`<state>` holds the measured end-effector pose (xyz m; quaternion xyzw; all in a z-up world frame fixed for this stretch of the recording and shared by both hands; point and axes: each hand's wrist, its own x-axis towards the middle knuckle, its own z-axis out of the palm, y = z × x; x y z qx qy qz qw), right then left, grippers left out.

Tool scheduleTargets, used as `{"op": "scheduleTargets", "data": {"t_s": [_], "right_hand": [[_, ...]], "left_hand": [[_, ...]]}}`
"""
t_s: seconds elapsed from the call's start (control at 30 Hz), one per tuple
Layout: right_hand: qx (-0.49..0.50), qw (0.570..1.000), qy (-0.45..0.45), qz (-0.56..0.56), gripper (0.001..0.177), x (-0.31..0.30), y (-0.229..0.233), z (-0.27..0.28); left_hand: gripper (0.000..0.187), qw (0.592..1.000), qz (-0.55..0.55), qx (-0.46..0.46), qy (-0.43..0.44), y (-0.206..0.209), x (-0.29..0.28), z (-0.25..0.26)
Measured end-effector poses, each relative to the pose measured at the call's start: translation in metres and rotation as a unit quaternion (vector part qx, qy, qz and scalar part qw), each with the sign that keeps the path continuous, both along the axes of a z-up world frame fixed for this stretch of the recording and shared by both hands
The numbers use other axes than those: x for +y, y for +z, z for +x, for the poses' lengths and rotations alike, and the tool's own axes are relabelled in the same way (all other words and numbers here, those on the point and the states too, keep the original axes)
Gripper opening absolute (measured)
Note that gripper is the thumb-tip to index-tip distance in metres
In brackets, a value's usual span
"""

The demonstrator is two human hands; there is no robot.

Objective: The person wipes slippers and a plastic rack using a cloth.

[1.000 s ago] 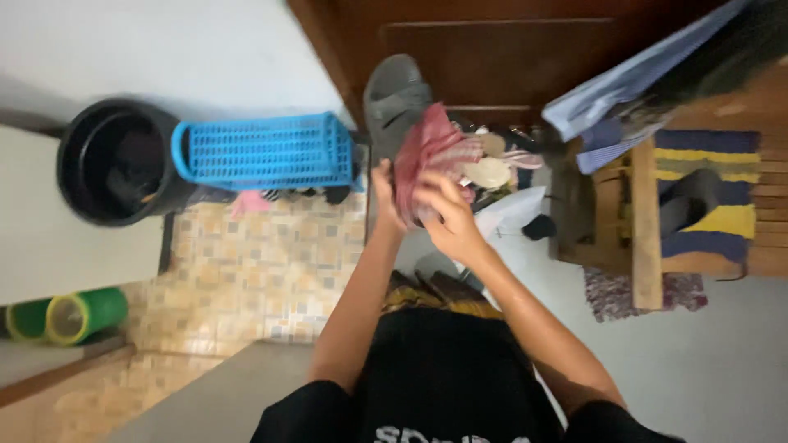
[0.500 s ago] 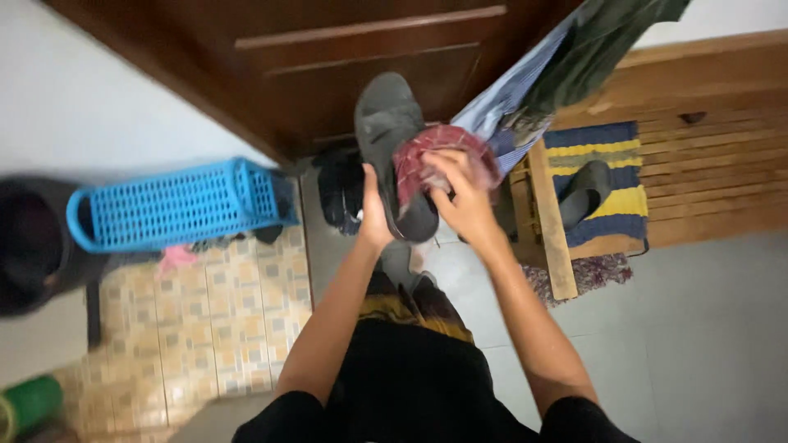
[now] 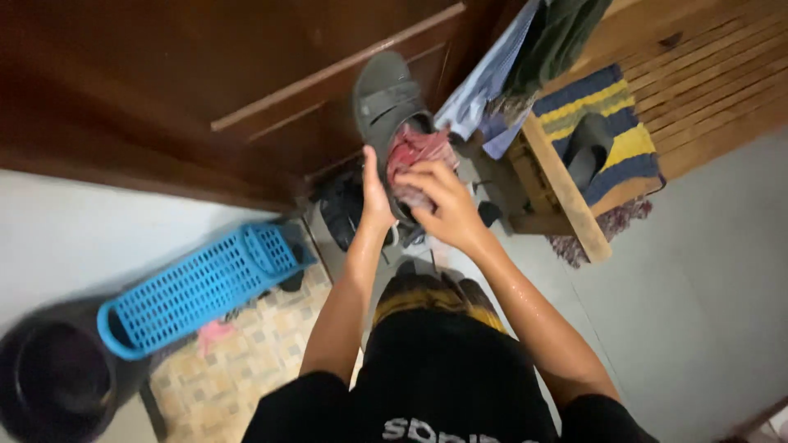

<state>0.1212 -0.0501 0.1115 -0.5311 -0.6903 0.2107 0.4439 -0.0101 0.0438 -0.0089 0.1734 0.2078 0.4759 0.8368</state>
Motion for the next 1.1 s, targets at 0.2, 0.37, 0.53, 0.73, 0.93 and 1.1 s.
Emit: {"op": "scheduleTargets", "data": {"t_s": [0.2, 0.37, 0.53, 0.73, 0.93, 1.1], "right_hand": [[-0.056, 0.985, -0.153, 0.051, 0.052, 0.035, -0.011, -0.012], [-0.145, 0.989, -0.019, 0.026, 0.052, 0.030, -0.028, -0.014], [-0.003, 0.988, -0.148, 0.051, 0.051, 0.049, -0.042, -0.006], [-0.052, 0.998, 0.021, -0.039, 0.051, 0.071, -0.035, 0.034], [-0.019, 0.997, -0.063, 0.040, 0.042, 0.090, -0.037, 0.041], [-0.083, 0.983, 0.155, 0.052, 0.044, 0.097, -0.026, 0.099]], "left_hand": [[0.070, 0.998, -0.035, -0.048, -0.025, -0.003, 0.019, -0.004], [0.074, 0.991, -0.063, -0.100, -0.062, -0.005, 0.032, -0.005], [0.074, 0.994, -0.060, -0.086, -0.044, 0.005, 0.033, 0.010], [0.084, 0.981, -0.129, -0.104, -0.097, -0.005, 0.045, 0.007], [0.077, 0.991, -0.130, -0.014, -0.004, -0.012, 0.037, 0.048], [0.084, 0.989, -0.006, -0.134, 0.060, 0.022, 0.010, 0.072]]}}
